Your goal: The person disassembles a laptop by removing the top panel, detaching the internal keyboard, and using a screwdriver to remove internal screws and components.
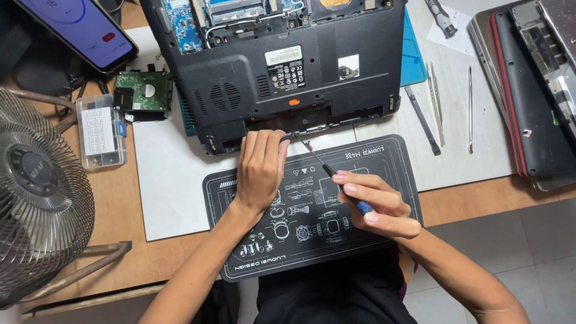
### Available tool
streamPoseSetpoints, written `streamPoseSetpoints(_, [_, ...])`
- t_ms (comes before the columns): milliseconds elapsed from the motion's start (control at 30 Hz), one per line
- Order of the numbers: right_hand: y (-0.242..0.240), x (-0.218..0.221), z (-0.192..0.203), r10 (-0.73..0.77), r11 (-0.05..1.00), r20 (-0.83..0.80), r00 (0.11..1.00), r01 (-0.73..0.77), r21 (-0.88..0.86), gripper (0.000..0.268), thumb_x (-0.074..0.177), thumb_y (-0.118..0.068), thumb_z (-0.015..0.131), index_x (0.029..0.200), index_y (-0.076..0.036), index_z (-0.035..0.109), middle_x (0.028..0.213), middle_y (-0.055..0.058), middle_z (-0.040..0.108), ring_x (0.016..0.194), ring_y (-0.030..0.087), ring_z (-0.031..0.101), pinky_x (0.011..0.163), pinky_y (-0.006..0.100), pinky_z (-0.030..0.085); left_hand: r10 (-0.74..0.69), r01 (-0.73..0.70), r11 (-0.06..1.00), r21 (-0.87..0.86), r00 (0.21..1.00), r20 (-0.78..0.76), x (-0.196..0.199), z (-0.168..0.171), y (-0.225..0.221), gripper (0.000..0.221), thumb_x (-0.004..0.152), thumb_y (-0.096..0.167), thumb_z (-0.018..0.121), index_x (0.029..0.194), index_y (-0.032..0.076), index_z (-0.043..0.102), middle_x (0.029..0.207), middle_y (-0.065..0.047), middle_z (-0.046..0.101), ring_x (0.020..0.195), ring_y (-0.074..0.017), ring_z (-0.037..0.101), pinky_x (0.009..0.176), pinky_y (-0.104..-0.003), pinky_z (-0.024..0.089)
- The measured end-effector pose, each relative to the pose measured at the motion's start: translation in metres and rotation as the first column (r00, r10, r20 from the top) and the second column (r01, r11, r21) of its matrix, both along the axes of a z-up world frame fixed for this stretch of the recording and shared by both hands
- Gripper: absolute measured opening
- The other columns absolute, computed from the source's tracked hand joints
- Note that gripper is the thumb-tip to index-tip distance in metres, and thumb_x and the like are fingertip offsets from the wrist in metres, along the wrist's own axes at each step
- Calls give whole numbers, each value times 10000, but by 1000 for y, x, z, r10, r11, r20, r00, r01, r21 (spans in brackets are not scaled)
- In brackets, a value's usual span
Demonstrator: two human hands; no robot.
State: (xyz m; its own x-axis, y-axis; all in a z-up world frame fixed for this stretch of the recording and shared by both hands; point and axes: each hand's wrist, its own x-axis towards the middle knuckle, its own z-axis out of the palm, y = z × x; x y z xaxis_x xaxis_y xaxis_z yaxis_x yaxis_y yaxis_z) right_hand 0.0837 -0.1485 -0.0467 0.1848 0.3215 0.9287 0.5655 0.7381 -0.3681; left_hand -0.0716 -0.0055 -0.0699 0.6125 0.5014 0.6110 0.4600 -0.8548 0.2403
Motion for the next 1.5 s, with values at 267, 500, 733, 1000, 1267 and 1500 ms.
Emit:
streamPoseSetpoints(267, [4,0,-1,109,994,40,993,-108,-7,397,860,131,718,1046,-208,632,989,166,700,865,474,768,711,546,688,-68,70,997,-23,996,58,3,-2,0,61,981,56,680,1033,24,678,854,-63,566,842,-234,584,770,-336,490])
streamPoseSetpoints(500, [5,-1,-13,139,990,53,989,-139,0,471,769,168,786,1101,-161,723,1072,228,657,968,446,728,740,536,657,-118,121,991,-52,991,68,5,0,3,58,998,84,671,1012,33,694,879,-67,561,850,-247,571,765,-347,480])
streamPoseSetpoints(733, [18,-15,16,153,987,-80,985,-156,-32,380,850,135,734,1108,-140,694,1036,249,719,946,458,753,820,594,641,-126,131,981,-143,991,49,1,14,1,84,991,39,658,1023,12,730,885,-81,599,850,-248,595,766,-347,481])
streamPoseSetpoints(1000, [9,-1,34,80,990,-189,979,-56,127,297,890,135,703,1101,-66,647,1047,308,746,913,479,764,807,586,639,-190,259,938,-229,939,286,31,58,-9,332,894,-164,511,1017,55,728,876,-59,603,836,-296,607,802,-372,504])
streamPoseSetpoints(1267, [-36,74,70,-285,959,-414,865,255,-127,262,1074,34,528,1244,-112,392,1112,226,572,796,300,716,785,362,652,-626,662,706,-251,749,216,150,90,-40,235,928,-79,529,1114,-7,654,1040,-152,601,971,-320,551,879,-403,459])
streamPoseSetpoints(1500, [-67,150,73,-513,854,-536,671,464,-236,244,1044,-104,637,1224,-48,482,1090,196,643,709,237,703,664,314,624,-810,792,417,-445,546,213,236,86,-79,179,1050,54,479,1174,16,603,1086,-145,601,982,-328,617,857,-403,470])
